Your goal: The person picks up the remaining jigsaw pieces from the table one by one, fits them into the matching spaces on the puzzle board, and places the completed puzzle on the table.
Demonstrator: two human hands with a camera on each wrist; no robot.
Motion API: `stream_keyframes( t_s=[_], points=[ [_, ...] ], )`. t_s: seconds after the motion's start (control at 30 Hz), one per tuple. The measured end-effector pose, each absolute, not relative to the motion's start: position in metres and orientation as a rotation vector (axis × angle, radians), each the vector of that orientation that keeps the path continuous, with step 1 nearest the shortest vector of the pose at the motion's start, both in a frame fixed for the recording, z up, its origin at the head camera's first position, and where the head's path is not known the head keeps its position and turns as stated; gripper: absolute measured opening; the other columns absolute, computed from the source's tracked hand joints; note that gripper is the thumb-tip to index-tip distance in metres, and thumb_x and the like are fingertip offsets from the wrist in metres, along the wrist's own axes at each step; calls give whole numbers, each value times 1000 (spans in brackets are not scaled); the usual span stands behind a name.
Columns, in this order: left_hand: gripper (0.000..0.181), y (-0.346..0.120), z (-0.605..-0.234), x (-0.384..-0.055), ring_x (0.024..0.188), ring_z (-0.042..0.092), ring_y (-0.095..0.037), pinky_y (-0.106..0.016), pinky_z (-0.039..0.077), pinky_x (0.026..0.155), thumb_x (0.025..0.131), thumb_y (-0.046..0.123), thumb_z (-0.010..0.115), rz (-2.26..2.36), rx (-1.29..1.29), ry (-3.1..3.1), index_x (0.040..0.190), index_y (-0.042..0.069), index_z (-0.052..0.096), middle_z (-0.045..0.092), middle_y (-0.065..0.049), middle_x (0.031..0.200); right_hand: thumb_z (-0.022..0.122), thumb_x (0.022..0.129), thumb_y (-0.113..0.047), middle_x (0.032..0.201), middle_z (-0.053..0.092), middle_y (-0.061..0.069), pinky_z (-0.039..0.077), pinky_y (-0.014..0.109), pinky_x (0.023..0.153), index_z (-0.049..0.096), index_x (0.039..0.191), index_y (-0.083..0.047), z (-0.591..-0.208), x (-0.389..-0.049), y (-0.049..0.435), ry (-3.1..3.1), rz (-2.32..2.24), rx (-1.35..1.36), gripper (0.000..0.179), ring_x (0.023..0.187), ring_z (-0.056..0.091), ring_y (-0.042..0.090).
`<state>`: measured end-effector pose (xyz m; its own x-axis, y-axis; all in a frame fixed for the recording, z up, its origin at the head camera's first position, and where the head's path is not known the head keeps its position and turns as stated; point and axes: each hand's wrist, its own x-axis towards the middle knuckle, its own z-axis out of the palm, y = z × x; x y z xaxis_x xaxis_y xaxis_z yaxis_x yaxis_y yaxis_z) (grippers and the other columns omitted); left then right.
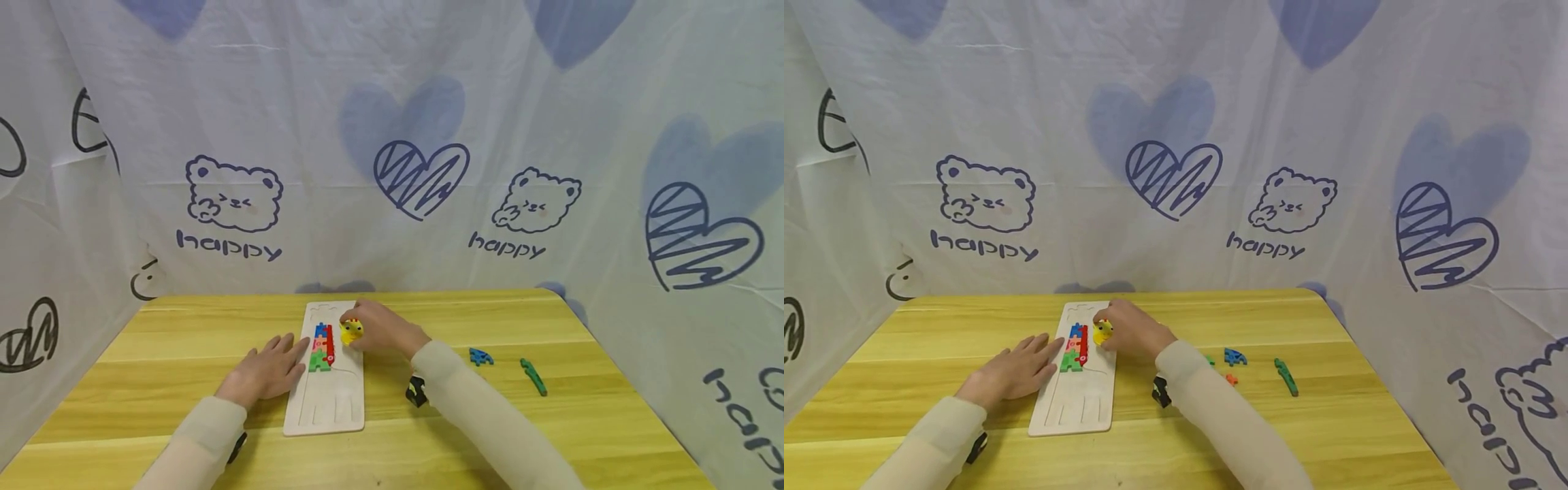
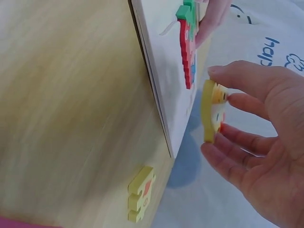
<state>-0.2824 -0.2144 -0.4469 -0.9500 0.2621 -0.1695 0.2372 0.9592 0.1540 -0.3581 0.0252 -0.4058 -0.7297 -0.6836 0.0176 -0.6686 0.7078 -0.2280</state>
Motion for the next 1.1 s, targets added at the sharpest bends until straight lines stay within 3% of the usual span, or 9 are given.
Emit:
stream_keyframes(
  t_s=[0.77,1.1],
  points=[
    [59,-214,-446,-284,148,38,-50,-75,27,119,108,38,45,105,438,2965,159,9,40,38,-26,162,78,92,-34,133,63,5,53,32,102,65,140,-18,-420,-375,-2,2880,-338,-1069,52,115,56,18],
    [58,-213,-448,-285,147,40,-50,-80,23,116,107,38,45,105,444,2974,158,10,41,40,-25,161,78,93,-33,134,63,6,53,34,103,65,140,-18,-428,-390,-13,2894,-335,-1046,51,115,56,19]
  ],
)
